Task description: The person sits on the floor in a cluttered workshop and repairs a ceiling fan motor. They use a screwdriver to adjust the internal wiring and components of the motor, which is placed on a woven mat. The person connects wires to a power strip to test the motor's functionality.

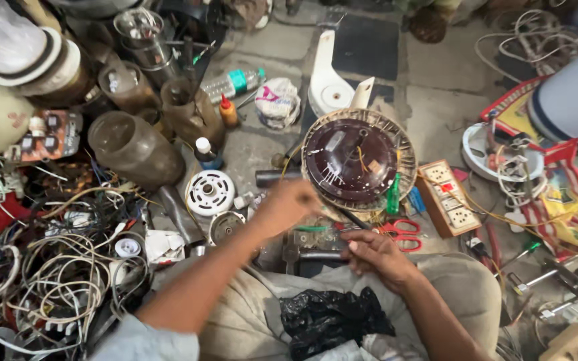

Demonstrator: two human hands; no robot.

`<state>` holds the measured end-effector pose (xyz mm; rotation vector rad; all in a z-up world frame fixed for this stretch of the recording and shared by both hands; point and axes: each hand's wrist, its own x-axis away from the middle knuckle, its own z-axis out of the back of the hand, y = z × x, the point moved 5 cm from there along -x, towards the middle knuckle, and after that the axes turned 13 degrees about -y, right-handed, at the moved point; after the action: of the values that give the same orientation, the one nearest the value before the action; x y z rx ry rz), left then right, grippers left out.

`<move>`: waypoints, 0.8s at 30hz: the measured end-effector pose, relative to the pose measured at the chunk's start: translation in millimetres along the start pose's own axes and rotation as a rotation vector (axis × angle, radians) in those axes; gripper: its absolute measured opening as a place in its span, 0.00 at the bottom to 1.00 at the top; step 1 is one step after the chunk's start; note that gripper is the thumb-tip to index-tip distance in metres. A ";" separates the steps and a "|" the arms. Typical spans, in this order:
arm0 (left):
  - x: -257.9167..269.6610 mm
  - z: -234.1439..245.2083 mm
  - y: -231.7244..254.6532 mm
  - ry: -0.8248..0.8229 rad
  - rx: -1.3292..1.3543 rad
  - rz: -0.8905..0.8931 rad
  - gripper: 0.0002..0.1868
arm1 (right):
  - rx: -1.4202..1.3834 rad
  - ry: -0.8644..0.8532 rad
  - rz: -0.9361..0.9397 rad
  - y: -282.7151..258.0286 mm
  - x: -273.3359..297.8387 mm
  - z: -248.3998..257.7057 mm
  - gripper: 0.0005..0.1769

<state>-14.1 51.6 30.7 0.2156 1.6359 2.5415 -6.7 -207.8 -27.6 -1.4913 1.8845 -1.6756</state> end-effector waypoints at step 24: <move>7.3 45.6 -171.8 0.019 -0.653 0.849 0.22 | -0.093 0.011 0.165 42.4 6.6 -11.3 0.09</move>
<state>-10.3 164.5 -106.6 0.9773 0.6723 3.5007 -40.2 -212.6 -56.3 -1.3204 2.0551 -1.5458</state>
